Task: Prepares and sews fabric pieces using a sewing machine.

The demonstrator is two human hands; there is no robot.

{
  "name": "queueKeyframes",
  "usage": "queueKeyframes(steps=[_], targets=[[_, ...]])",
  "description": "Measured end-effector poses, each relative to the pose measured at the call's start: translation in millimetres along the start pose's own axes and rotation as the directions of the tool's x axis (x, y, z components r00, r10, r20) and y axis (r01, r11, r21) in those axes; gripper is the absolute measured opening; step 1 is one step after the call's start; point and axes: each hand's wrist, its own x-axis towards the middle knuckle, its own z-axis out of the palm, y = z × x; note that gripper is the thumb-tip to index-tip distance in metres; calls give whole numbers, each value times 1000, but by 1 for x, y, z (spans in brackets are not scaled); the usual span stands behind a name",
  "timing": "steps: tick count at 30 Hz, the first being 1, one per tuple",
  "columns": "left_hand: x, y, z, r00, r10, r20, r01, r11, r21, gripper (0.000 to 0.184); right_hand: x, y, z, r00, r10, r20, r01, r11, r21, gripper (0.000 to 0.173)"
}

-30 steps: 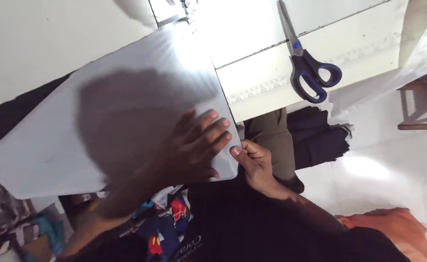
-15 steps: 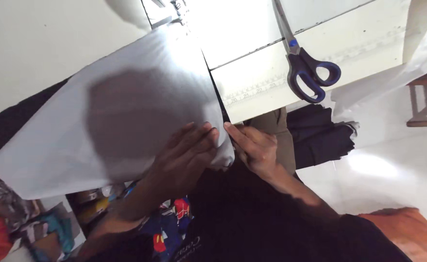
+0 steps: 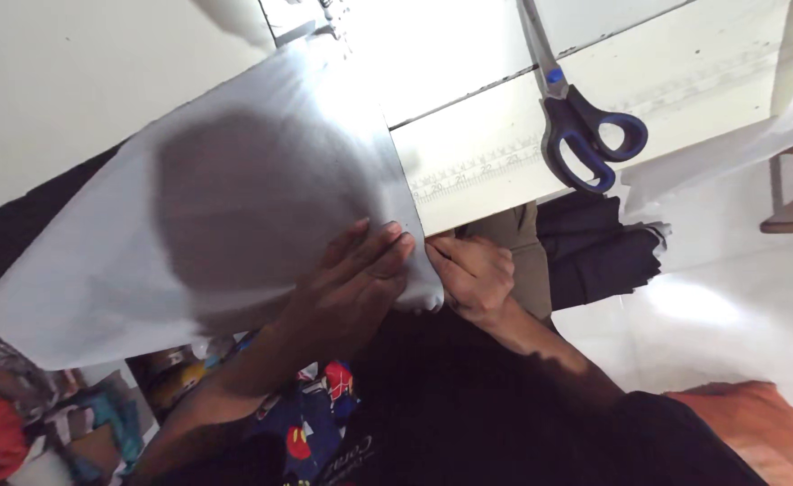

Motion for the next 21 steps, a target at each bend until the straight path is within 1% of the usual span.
queueKeyframes(steps=[5,8,10,12,14,15,16,17,18,20,21], targets=[[0,-4,0,999,44,11,-44,999,32,21,-1,2,-1,1000,16,-12,-16,1000,3,19],[1,-6,-1,995,88,45,-91,993,71,23,3,4,-6,998,9,-66,-11,999,-30,6],[3,-9,-3,990,123,65,-128,989,80,27,9,4,-10,999,-11,-30,8,996,-89,14],[6,-14,-7,986,157,59,-160,986,41,33,12,8,-12,997,-67,37,71,991,-112,16],[8,-27,-10,985,172,10,-170,982,-83,33,12,13,-13,991,-114,76,123,984,-127,16],[9,-36,-12,987,157,-25,-159,977,-142,32,13,14,-13,988,-126,87,137,982,-132,16],[12,-45,-14,991,122,-53,-129,979,-156,31,13,15,-13,987,-132,95,144,980,-134,16],[16,-53,-18,996,66,-67,-74,990,-123,30,13,15,-13,985,-135,103,149,980,-136,17],[23,-60,-24,998,-19,-58,15,998,-68,31,14,14,-14,984,-132,117,148,979,-142,17],[41,-75,-35,980,-198,-16,198,979,49,41,16,12,-15,983,-121,140,141,979,-145,18],[49,-83,-40,967,-254,9,252,963,96,46,17,11,-16,981,-117,153,140,979,-149,18]])
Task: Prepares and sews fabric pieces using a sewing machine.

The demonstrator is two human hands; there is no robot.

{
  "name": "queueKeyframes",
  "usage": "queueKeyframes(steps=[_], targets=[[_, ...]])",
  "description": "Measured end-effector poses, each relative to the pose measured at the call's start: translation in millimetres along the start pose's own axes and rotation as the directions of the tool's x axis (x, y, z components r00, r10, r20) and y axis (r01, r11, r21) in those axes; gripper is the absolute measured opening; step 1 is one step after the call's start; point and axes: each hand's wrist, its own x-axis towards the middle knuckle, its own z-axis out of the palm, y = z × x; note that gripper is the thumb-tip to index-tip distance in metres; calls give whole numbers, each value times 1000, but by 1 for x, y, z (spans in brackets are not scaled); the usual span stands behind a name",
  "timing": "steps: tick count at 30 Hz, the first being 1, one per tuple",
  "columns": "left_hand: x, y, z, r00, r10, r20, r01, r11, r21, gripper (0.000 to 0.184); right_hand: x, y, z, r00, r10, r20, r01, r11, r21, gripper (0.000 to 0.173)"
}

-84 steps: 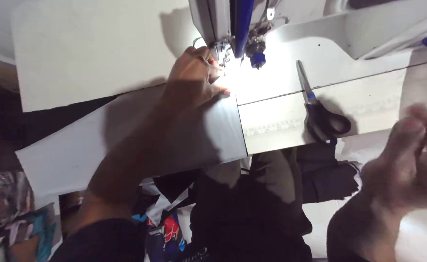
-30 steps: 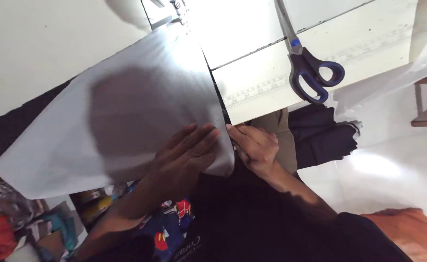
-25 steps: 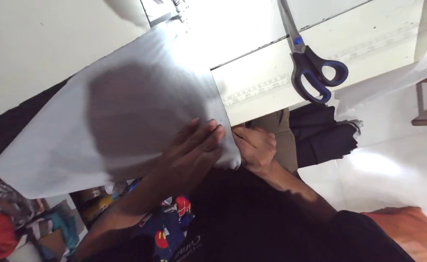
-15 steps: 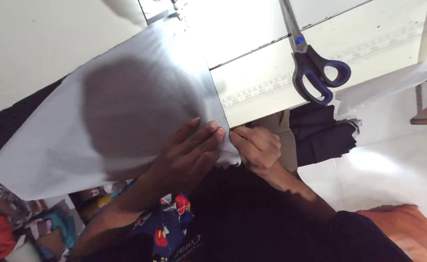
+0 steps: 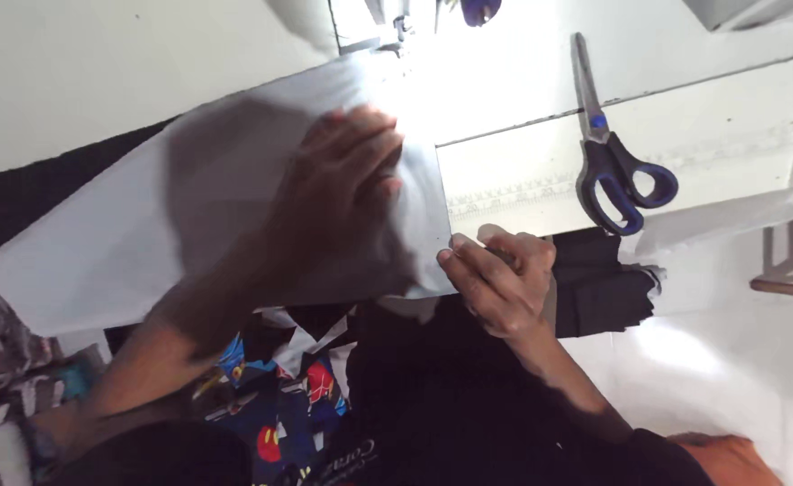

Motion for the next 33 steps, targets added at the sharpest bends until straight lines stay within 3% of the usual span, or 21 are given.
queueKeyframes(steps=[6,21,26,33], targets=[[22,-30,1,997,72,31,-73,995,64,56,3,-1,-9,998,-9,64,10,1000,-19,21],[34,-50,-2,992,127,9,-127,988,93,57,21,-7,-18,981,79,174,-64,994,-92,26],[43,-56,-8,989,145,0,-144,985,93,57,28,-11,-16,971,121,207,-86,981,-174,37],[55,-67,-15,987,159,15,-160,981,109,58,46,-10,-10,964,154,215,-106,969,-222,30]])
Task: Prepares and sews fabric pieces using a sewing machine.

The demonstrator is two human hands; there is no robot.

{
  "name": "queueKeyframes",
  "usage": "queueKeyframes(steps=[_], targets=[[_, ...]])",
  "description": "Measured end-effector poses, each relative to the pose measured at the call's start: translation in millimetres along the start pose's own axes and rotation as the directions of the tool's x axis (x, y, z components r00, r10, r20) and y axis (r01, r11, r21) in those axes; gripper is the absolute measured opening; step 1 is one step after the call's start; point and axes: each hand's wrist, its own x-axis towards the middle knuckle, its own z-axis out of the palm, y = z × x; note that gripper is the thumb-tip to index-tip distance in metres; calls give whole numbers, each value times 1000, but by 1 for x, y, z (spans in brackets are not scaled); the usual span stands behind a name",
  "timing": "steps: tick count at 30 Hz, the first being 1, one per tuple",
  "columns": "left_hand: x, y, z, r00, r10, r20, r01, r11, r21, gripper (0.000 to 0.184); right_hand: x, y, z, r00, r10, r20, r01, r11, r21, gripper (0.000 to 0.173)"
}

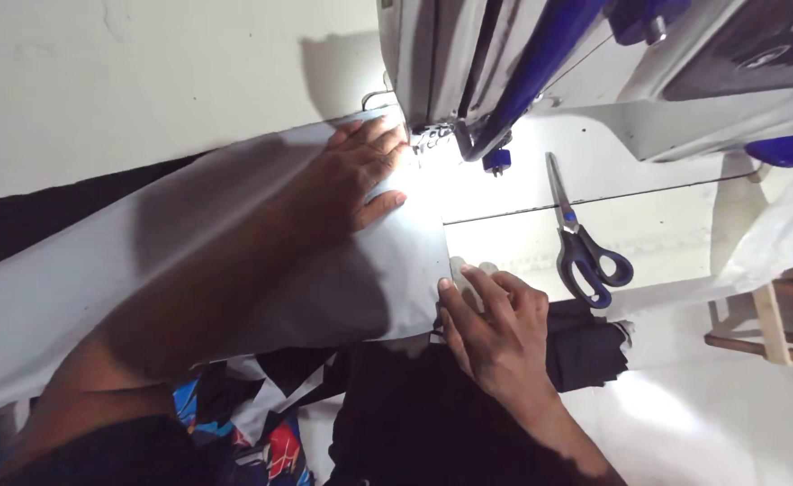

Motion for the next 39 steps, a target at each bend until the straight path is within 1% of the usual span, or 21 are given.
queueKeyframes(steps=[3,6,10,12,14,16,18,23,27,29,31,32,33,34,35,36,37,38,39], targets=[[4,-6,-5,1000,20,14,-20,1000,-10,56,7,0,0,1000,-3,19,3,1000,-6,30],[7,-15,-4,998,60,-5,-60,998,-7,56,15,1,1,999,3,39,-3,1000,-12,29],[13,-21,-8,998,61,-3,-61,998,8,56,23,1,3,999,15,49,-13,1000,-29,28],[15,-36,3,996,79,-31,-78,996,33,59,27,1,4,998,18,57,-15,999,-36,28],[18,-63,26,991,115,-69,-112,993,50,63,31,2,5,998,22,59,-20,999,-44,28],[21,-78,33,990,135,-48,-131,989,75,64,35,1,6,998,30,57,-27,998,-56,28],[25,-85,34,988,146,-53,-142,988,62,63,40,1,7,997,41,61,-37,997,-70,28],[33,-99,34,994,101,-37,-99,994,54,68,52,1,11,996,52,69,-44,993,-108,28],[40,-112,34,994,104,-39,-102,994,41,71,61,1,12,995,56,80,-45,990,-133,28],[43,-113,31,993,108,-52,-106,994,38,71,64,1,14,994,59,88,-46,987,-151,29],[43,-105,22,989,107,-106,-107,994,9,68,67,0,14,994,67,92,-50,984,-170,29],[42,-91,7,994,80,-77,-80,997,0,66,69,0,15,993,73,95,-55,983,-177,29],[41,-74,-17,999,38,20,-38,999,9,63,71,-1,15,992,78,95,-60,982,-181,29],[41,-66,-30,996,8,88,-10,1000,21,61,73,-1,16,992,82,94,-64,982,-180,29],[43,-67,-33,994,4,110,-8,999,35,60,76,-1,16,992,86,91,-69,982,-178,28],[44,-78,-23,998,48,48,-50,998,38,61,78,-1,17,992,91,87,-74,981,-181,28],[47,-98,0,989,112,-97,-109,993,43,63,80,-1,18,992,95,83,-78,979,-188,28],[50,-108,10,978,141,-153,-134,989,54,65,82,-1,19,992,97,79,-80,978,-193,28],[51,-106,2,989,118,-87,-113,991,70,65,84,-1,20,992,98,77,-81,977,-196,28]])
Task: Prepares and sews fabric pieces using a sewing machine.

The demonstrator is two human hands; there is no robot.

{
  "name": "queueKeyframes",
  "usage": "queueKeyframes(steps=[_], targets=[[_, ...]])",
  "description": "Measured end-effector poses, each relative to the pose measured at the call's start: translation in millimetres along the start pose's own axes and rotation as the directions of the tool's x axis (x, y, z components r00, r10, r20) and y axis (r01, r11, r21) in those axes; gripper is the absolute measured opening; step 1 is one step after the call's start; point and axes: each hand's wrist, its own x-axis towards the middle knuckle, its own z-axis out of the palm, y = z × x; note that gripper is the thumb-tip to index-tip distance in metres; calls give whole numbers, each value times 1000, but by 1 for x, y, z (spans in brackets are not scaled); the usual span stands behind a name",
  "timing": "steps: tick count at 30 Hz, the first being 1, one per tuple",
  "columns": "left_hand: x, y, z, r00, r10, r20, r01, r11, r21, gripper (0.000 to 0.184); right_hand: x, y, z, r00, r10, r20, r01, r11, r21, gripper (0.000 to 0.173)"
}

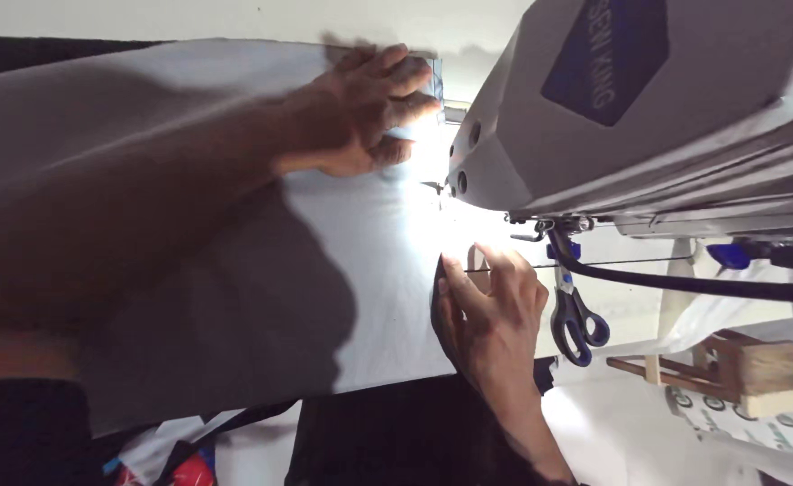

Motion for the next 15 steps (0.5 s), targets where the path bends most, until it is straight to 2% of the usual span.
queueKeyframes(steps=[1,2,7,10,11,13,15], targets=[[3,10,-19,991,-53,124,53,999,4,63,2,-1,0,1000,1,1,-1,1000,-6,28],[7,17,-29,979,-99,179,101,995,-1,61,5,-1,1,1000,3,4,-3,1000,-10,28],[12,6,-26,978,-128,162,133,991,-16,63,15,-4,3,1000,10,26,-8,998,-69,31],[16,-2,-26,965,-153,213,157,988,-2,69,19,-1,1,998,40,47,-37,997,-63,34],[17,-5,-26,963,-155,221,158,987,5,69,17,5,-4,997,69,26,-68,997,-32,34],[21,-15,-25,967,-141,214,142,990,12,70,8,36,-24,977,165,-139,-164,986,19,34],[22,-22,-22,968,-140,208,143,990,-1,69,0,83,-49,933,224,-282,-277,947,-164,42]])
